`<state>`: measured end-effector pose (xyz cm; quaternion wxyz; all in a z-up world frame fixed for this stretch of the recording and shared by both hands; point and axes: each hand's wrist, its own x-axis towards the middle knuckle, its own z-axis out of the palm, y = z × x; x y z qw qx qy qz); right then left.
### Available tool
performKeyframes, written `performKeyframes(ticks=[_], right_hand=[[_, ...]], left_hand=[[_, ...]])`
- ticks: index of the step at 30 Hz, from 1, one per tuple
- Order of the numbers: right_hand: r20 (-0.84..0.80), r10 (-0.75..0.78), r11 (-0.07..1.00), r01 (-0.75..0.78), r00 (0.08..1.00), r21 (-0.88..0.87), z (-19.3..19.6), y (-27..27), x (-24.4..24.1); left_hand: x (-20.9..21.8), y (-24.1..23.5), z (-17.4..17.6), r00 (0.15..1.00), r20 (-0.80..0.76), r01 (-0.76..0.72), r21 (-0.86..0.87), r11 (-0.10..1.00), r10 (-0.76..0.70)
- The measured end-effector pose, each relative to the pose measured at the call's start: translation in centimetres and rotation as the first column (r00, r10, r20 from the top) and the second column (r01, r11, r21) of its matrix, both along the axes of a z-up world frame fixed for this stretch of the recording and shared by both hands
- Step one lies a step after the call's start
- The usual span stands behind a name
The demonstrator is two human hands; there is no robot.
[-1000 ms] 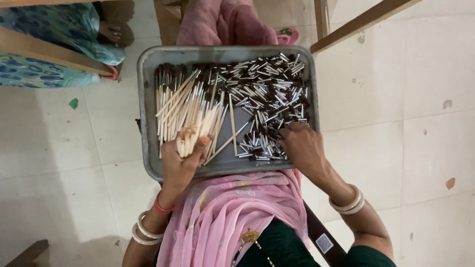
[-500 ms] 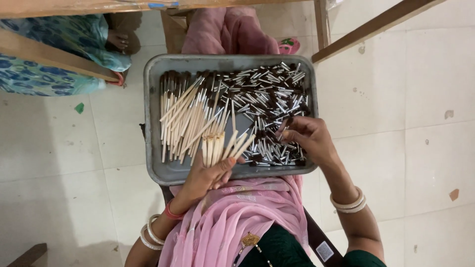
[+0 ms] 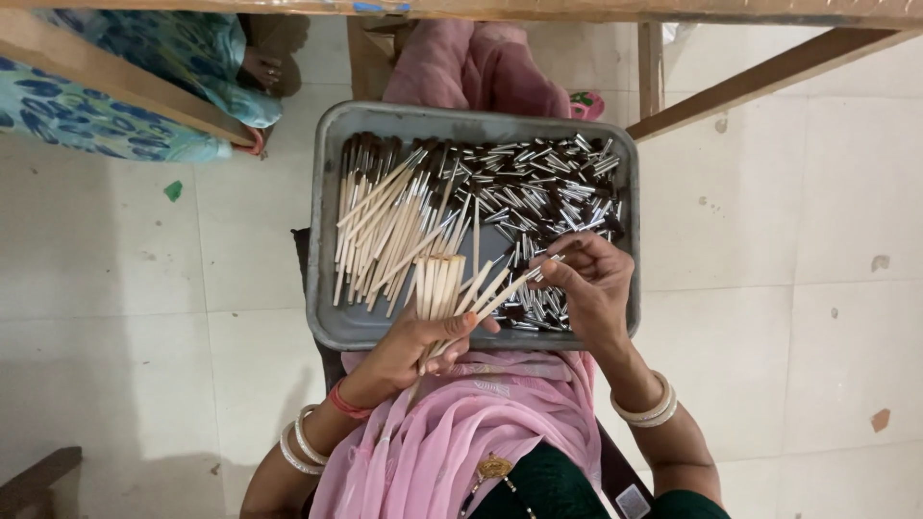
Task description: The person sits with a tray of wooden paintbrush handles and metal ferrules on their lap, sorting the parts and inserting handles into ferrules one at a time. They briefly carry a bundle of assembled brushes to a table and place it into a blue plastic crate, then continue assembling brushes on the tray.
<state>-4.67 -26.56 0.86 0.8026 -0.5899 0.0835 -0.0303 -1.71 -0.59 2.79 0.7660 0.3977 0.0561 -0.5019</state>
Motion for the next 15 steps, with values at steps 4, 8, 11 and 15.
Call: performKeyframes(ticks=[4,8,11,15], right_hand=[[0.0,-0.019,1.0,0.019,1.0,-0.024,-0.1,0.4,0.0],[0.006,-0.026,1.0,0.026,1.0,-0.014,-1.1,1.3,-0.2],[0.024,-0.034,0.999,0.033,0.999,0.03,-1.4,2.2,-0.2],[-0.039,0.009,1.0,-0.009,0.999,-0.014,-1.4,3.1,0.7]], left_hand=[[0.0,0.1,-1.3,0.993,-0.117,-0.025,-0.099,0.995,0.014],[-0.2,-0.2,-1.4,0.991,-0.131,-0.03,-0.085,0.996,0.019],[-0.9,0.1,-2.6,0.961,0.268,-0.106,0.113,0.988,0.073],[-0.5,1.3,-3.4,0.314,0.927,-0.391,0.324,0.862,-0.206]])
